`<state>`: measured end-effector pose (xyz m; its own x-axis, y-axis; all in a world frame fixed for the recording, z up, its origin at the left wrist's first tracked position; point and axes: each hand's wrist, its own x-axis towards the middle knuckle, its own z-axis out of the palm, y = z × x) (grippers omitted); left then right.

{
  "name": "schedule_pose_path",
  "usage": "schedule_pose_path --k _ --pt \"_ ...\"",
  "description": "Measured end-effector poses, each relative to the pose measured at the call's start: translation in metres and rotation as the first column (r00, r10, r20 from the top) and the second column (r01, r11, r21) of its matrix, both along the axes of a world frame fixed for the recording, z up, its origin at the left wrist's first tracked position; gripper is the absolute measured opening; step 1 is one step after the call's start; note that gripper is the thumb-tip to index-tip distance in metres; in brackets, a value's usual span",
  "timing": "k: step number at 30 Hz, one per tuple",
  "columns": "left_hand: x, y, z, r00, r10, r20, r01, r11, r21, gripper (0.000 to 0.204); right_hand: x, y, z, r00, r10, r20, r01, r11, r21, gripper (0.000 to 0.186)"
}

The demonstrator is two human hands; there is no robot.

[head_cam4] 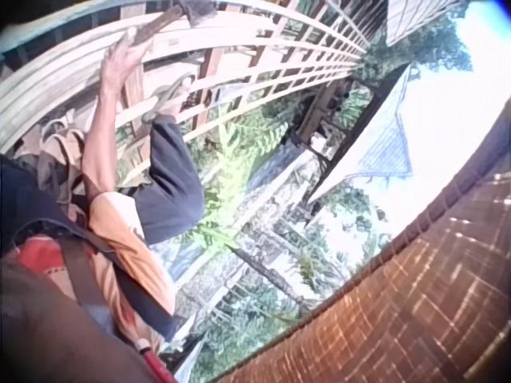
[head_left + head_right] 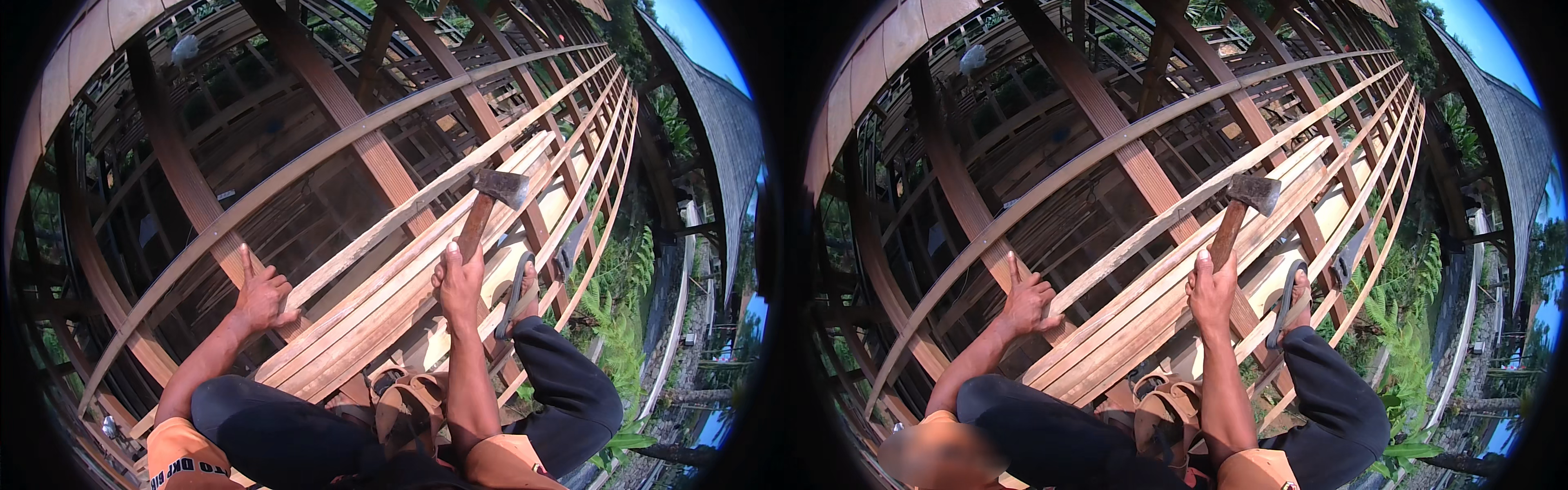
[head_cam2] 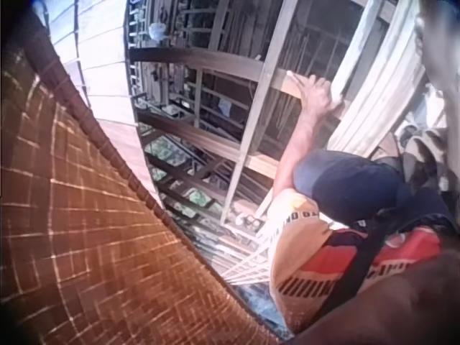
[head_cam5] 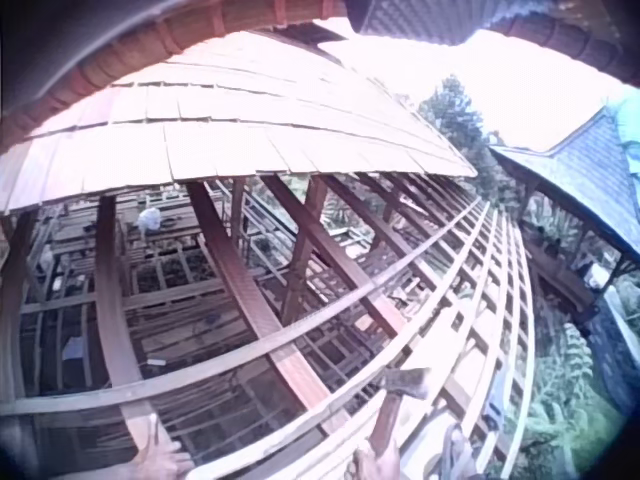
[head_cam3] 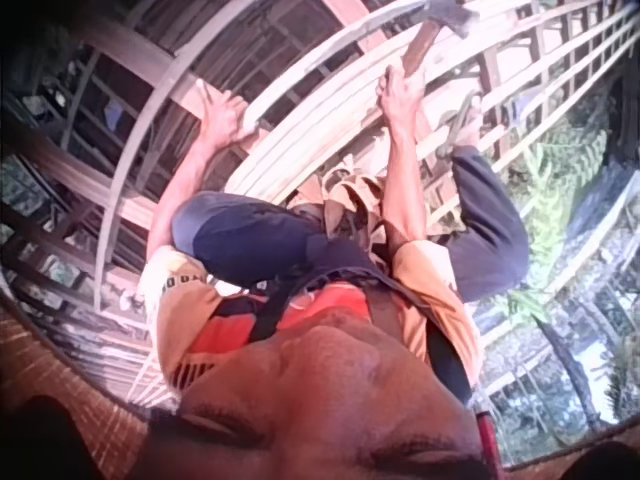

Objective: The person constructs a wooden roof frame by positioning wooden slats and hammering nails to secure them while using an axe to adjust the pieces.

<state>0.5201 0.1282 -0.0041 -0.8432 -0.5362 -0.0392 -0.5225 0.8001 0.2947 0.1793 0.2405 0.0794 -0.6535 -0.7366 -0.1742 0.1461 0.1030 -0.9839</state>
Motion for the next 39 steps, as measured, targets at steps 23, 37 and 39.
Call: schedule_pose_path --k 23,37,39 --pt "0.003 0.003 0.002 1.000 0.013 -0.002 -0.013 1.000 0.018 0.048 -0.026 -0.016 0.149 0.850 -0.398 -0.345 -0.038 0.607 -0.794 0.052" --pt "-0.002 0.002 0.004 0.999 0.014 -0.033 -0.013 1.000 0.006 0.047 0.026 0.006 0.046 0.995 -0.024 -0.097 -0.021 0.898 -0.439 0.047" --pt "0.002 0.001 0.003 1.000 0.027 -0.005 -0.027 0.999 0.018 0.047 0.002 -0.004 0.091 0.959 -0.141 -0.248 -0.071 0.723 -0.687 0.051"
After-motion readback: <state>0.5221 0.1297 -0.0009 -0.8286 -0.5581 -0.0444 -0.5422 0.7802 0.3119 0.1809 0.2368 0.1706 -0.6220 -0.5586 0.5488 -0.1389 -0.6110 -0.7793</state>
